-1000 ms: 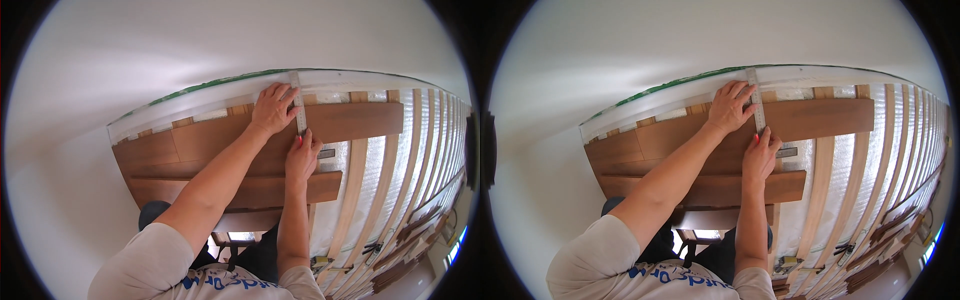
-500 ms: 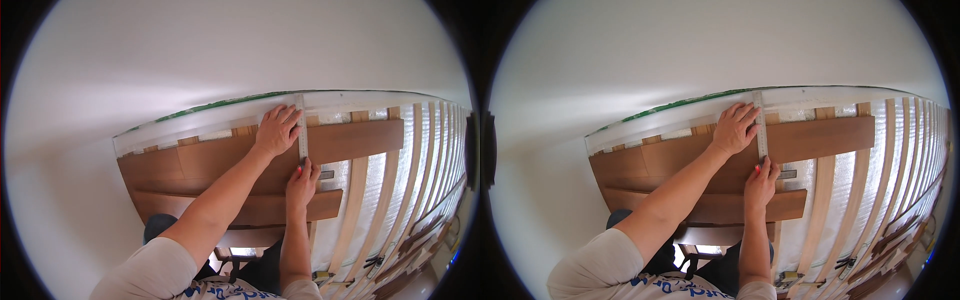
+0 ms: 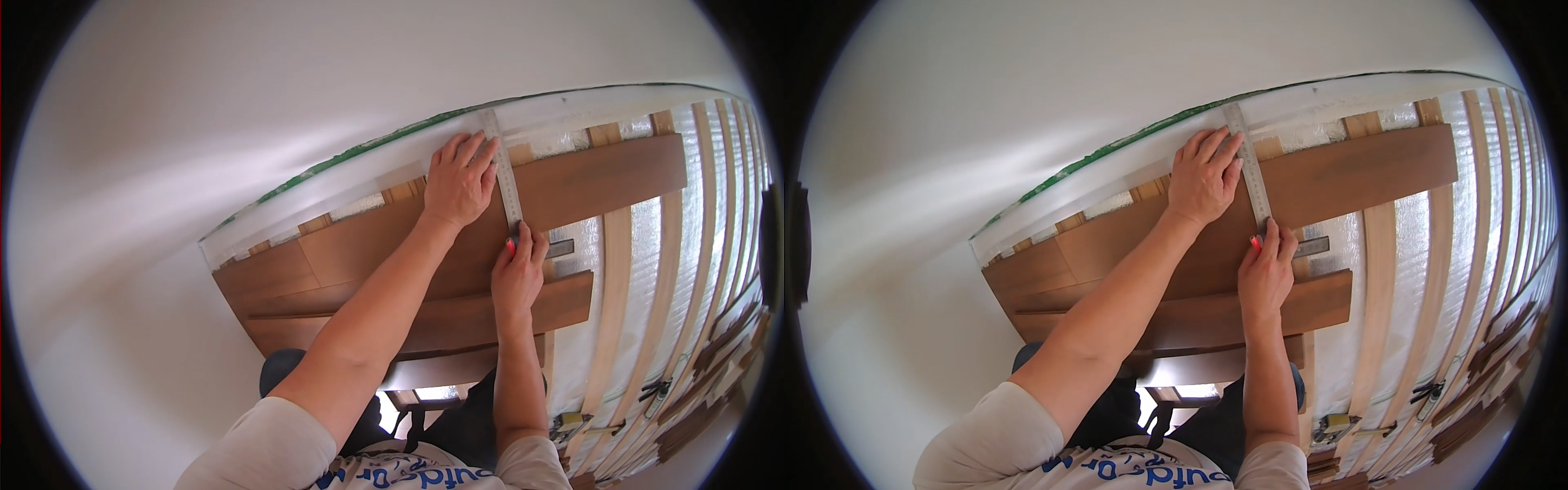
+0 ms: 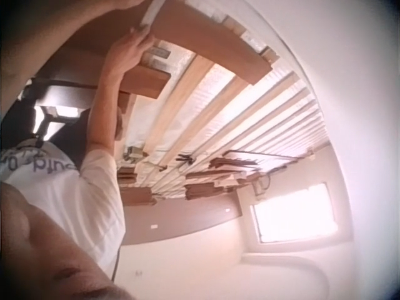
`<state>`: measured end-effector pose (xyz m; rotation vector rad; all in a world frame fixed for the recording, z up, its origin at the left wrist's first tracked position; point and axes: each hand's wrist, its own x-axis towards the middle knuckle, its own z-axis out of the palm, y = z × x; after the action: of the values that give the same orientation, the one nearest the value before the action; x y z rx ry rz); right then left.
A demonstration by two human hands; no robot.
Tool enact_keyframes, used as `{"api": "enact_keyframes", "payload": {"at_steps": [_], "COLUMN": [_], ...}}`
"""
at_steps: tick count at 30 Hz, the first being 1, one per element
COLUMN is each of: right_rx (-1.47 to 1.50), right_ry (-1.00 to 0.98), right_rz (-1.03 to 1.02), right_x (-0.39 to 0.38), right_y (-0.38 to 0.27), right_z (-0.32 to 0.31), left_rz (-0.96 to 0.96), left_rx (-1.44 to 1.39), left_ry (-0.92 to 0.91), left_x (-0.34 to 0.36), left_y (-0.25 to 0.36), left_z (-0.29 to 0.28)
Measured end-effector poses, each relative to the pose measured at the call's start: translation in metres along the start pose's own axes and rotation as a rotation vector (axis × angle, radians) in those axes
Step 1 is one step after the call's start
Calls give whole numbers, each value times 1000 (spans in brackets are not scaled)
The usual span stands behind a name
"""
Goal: The person installs wooden floor planks. They measure the planks using a ruler, mark them with a pencil, and fit the planks into place along a wall.
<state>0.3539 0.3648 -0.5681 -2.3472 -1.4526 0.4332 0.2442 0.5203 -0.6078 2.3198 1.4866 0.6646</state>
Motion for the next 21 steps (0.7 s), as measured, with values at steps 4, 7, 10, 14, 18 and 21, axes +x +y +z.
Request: {"api": "enact_keyframes", "payload": {"at_steps": [4, 7, 10, 14, 18, 21], "right_rx": [6, 2, 8, 9, 4, 1], "right_ry": [-2, 9, 4, 1, 6, 7], "right_rz": [-7, -9, 5, 9, 6, 10], "right_x": [0, -1, -1, -1, -1, -1], "right_y": [0, 2, 2, 2, 1, 1], "right_z": [-1, 1, 2, 2, 2, 2], "left_rz": [-3, -2, -1, -6, -6, -9], "left_rx": [-4, -5, -7, 10, 12, 9], "left_ry": [7, 5, 4, -6, -7, -9], "left_x": [0, 0, 0, 0, -1, 0], "left_y": [1, 1, 0, 0, 0, 0], "left_z": [-2, -2, -2, -2, -1, -1]}}
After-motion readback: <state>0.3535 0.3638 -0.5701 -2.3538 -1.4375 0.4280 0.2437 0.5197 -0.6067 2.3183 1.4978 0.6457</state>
